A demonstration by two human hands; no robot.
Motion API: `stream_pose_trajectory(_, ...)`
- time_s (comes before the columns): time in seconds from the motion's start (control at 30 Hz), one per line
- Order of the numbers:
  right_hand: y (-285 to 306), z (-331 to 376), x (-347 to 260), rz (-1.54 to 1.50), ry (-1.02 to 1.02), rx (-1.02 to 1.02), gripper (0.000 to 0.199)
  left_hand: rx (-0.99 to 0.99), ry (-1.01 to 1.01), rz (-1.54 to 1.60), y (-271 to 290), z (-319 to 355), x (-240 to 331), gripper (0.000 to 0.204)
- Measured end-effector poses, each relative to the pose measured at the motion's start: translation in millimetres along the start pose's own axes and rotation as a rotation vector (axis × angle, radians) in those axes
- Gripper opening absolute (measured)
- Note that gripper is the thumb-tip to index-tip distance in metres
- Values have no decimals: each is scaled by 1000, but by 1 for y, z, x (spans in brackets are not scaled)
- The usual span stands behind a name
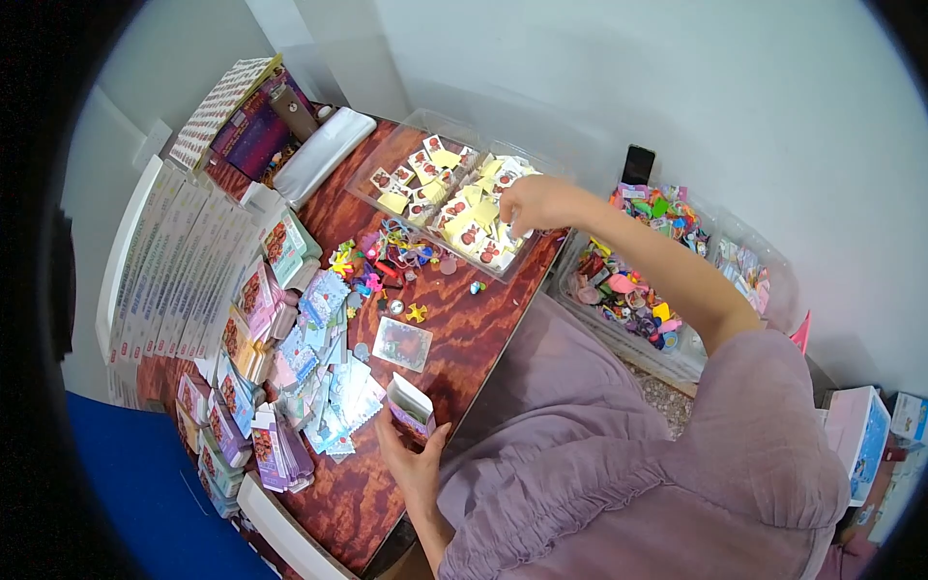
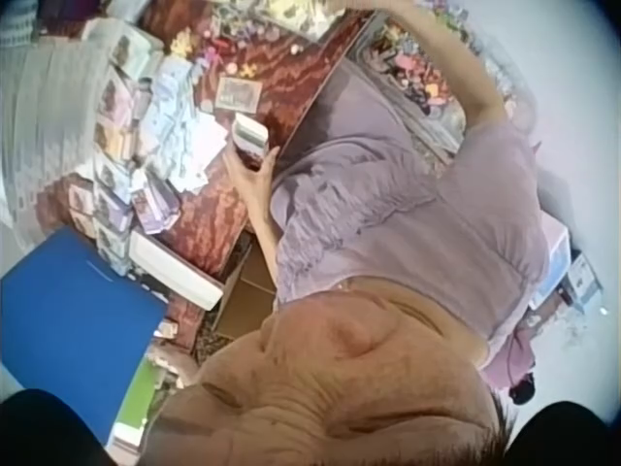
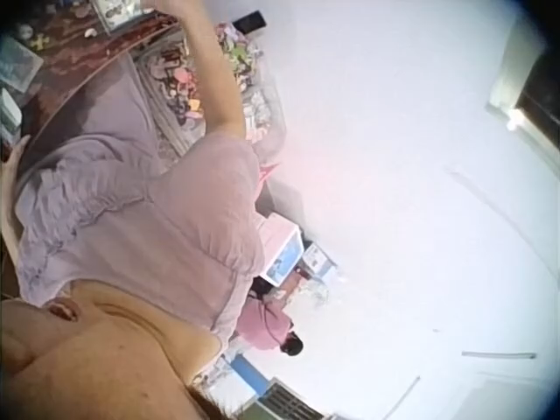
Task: Unpacking smaller boxes and sorting the individual packets inside on a table.
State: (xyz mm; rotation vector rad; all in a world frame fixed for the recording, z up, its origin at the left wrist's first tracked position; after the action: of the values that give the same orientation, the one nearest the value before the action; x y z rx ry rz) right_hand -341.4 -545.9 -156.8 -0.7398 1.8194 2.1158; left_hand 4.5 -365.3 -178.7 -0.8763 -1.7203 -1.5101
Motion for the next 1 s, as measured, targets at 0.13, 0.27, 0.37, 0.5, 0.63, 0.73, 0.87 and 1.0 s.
stream_pose_trajectory(0.13, -9, -9, 3, 154, 8, 23, 20, -13, 13, 25, -1, -1, -2, 78)
stream_pose_trajectory(0.27, -6, -8, 17, -13, -51, -5, 17, -14, 113, 155, -2, 1, -9, 81)
stream_pose_trajectory(0.37, -3, -6, 21, -140, -42, 4, 16, -2, 32, 74, 2, 0, -5, 81)
stream_pose_trajectory(0.5, 2, -6, 38, -196, -95, 68, 16, -25, 80, 116, 0, 0, -10, 81)
stream_pose_trajectory(0.63, 11, -5, 40, -211, -111, 131, 17, -14, 72, 111, 1, 2, -16, 80)
stream_pose_trajectory(0.73, 12, -4, 45, -255, -107, 115, 15, -20, 89, 132, 0, 2, -19, 79)
stream_pose_trajectory(0.87, 7, -1, 41, -435, -138, 59, 13, -21, 127, 155, 0, 3, -19, 82)
stream_pose_trajectory(1.0, 1, 9, 37, -873, -320, 2, 10, -19, 83, 100, 1, 3, -18, 83)
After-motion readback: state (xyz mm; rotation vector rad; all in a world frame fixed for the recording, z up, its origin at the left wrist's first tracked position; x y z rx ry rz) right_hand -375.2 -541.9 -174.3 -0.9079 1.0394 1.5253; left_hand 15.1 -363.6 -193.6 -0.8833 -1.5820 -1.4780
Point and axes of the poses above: each hand's wrist, its own z-axis away from the middle knuckle, its own y-axis out of the back of the hand, x = y × z, the point moved 10 cm from there along -z, towards the middle knuckle, and after that the axes turned 4 degrees about x, right-handed, at the moved point
